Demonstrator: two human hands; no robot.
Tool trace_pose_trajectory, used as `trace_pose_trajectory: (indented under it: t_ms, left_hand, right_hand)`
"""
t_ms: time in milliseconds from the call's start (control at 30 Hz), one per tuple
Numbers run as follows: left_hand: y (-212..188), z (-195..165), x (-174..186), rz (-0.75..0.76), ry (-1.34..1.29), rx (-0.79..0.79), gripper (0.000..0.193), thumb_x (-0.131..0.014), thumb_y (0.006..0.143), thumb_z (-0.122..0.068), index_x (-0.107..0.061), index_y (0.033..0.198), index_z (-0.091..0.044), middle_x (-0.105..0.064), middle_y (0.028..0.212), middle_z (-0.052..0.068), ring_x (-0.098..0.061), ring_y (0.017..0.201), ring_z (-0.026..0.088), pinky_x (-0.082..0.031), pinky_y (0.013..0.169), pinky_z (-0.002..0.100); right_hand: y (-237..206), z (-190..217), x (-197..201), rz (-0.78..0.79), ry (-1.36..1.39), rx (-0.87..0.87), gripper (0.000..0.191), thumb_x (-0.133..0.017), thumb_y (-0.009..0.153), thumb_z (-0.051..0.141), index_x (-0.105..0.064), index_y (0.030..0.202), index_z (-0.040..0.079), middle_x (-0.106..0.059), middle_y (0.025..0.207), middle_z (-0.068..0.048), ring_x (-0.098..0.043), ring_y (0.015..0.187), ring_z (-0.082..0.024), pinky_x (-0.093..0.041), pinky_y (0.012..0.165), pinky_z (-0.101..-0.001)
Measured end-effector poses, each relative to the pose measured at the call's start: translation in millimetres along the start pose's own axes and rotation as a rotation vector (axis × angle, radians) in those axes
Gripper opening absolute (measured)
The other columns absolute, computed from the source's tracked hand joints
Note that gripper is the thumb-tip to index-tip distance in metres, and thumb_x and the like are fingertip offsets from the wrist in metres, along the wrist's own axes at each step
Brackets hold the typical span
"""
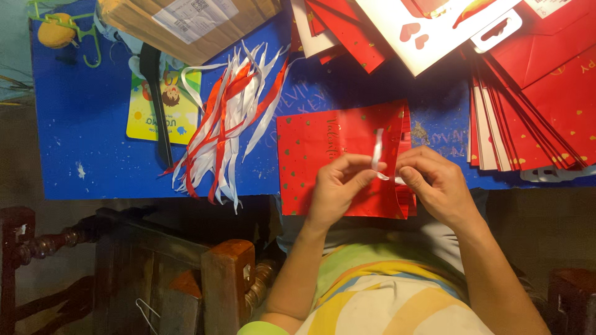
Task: The person threads white and red ribbons through the plastic handles of red gift bags and ties them into knots. They repeat this process on multiple bags, stacking the finished ones on the table.
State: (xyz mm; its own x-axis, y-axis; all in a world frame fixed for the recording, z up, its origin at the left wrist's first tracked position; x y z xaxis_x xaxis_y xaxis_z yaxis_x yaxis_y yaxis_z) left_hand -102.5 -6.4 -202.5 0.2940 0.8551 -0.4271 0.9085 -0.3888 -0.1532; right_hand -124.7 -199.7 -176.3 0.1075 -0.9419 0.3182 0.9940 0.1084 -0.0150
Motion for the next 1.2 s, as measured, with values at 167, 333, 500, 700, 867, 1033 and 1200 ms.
trace_pose_trajectory:
  t_ms: [167, 333, 500, 700, 867, 1033, 1200]
  left_hand:
    - [-3, -1, -6, 0.024, 0.198, -0.004, 0.016, -0.071, 0.1, -0.005, -0.074, 0.113, 0.003, -0.075, 0.108, 0.008, -0.069, 0.1, 0.01, -0.056, 0.092, 0.025]
    - [0, -3, -5, 0.028, 0.059, -0.005, 0.008, -0.069, 0.102, -0.007, -0.066, 0.105, 0.0, -0.075, 0.108, 0.009, -0.07, 0.104, 0.014, -0.057, 0.097, 0.03]
    - [1, -8, 5, 0.053, -0.158, -0.133, 0.013, -0.066, 0.104, -0.015, -0.057, 0.099, -0.007, -0.074, 0.1, 0.008, -0.072, 0.1, 0.016, -0.057, 0.101, 0.037]
    - [1, -1, 12, -0.028, -0.263, -0.16, 0.017, -0.07, 0.107, -0.017, -0.058, 0.101, -0.008, -0.068, 0.088, 0.005, -0.064, 0.084, 0.013, -0.052, 0.084, 0.032]
    - [-5, -22, -9, 0.063, 0.215, -0.142, 0.035, -0.081, 0.093, -0.021, -0.063, 0.118, -0.005, -0.067, 0.102, 0.002, -0.062, 0.094, 0.013, -0.053, 0.088, 0.031]
    - [-2, -51, -27, 0.073, 0.838, -0.307, 0.031, -0.085, 0.084, -0.015, -0.072, 0.109, -0.006, -0.071, 0.098, 0.006, -0.064, 0.094, 0.018, -0.053, 0.083, 0.033]
    - [0, -46, -24, 0.02, 0.789, -0.236, 0.013, -0.084, 0.087, -0.013, -0.078, 0.097, -0.008, -0.073, 0.091, 0.005, -0.066, 0.087, 0.018, -0.054, 0.08, 0.032]
  right_hand:
    - [1, 3, 0, 0.007, 0.041, -0.022, 0.021, -0.066, 0.097, 0.02, -0.073, 0.105, 0.001, -0.068, 0.104, -0.005, -0.063, 0.089, -0.012, -0.05, 0.076, -0.0257]
    - [0, 8, -4, 0.016, -0.041, -0.008, 0.021, -0.075, 0.086, 0.015, -0.07, 0.1, 0.001, -0.067, 0.101, -0.006, -0.062, 0.085, -0.014, -0.051, 0.078, -0.0268]
    - [0, 5, -3, 0.006, -0.079, -0.034, 0.017, -0.071, 0.087, 0.012, -0.069, 0.1, 0.0, -0.067, 0.102, -0.006, -0.063, 0.088, -0.016, -0.05, 0.077, -0.0278]
    - [0, 1, -3, 0.017, -0.068, -0.066, 0.017, -0.07, 0.089, 0.012, -0.07, 0.101, 0.001, -0.068, 0.102, -0.006, -0.062, 0.087, -0.015, -0.049, 0.076, -0.0282]
    - [0, -1, -3, 0.02, 0.017, -0.095, 0.015, -0.066, 0.093, 0.012, -0.07, 0.102, 0.001, -0.067, 0.103, -0.005, -0.062, 0.086, -0.012, -0.05, 0.075, -0.0264]
    - [1, -1, -3, 0.027, 0.003, -0.087, 0.016, -0.065, 0.094, 0.01, -0.071, 0.105, 0.0, -0.067, 0.102, -0.004, -0.06, 0.079, -0.012, -0.049, 0.071, -0.026]
    - [0, -5, -3, 0.018, 0.024, -0.065, 0.014, -0.065, 0.096, 0.01, -0.068, 0.1, -0.003, -0.065, 0.101, -0.005, -0.061, 0.083, -0.011, -0.05, 0.072, -0.0259]
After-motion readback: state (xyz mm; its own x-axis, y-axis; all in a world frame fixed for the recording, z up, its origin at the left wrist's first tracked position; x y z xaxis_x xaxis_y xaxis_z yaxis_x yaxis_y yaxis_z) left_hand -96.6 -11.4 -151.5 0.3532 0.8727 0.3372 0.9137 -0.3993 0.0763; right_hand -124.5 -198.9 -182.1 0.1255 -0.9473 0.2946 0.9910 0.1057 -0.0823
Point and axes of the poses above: each hand's wrist, its own y-axis towards the middle knuckle, its own x-axis out of the back of the hand, z = x × y, the point moved 4 cm from there along y, towards the middle knuckle
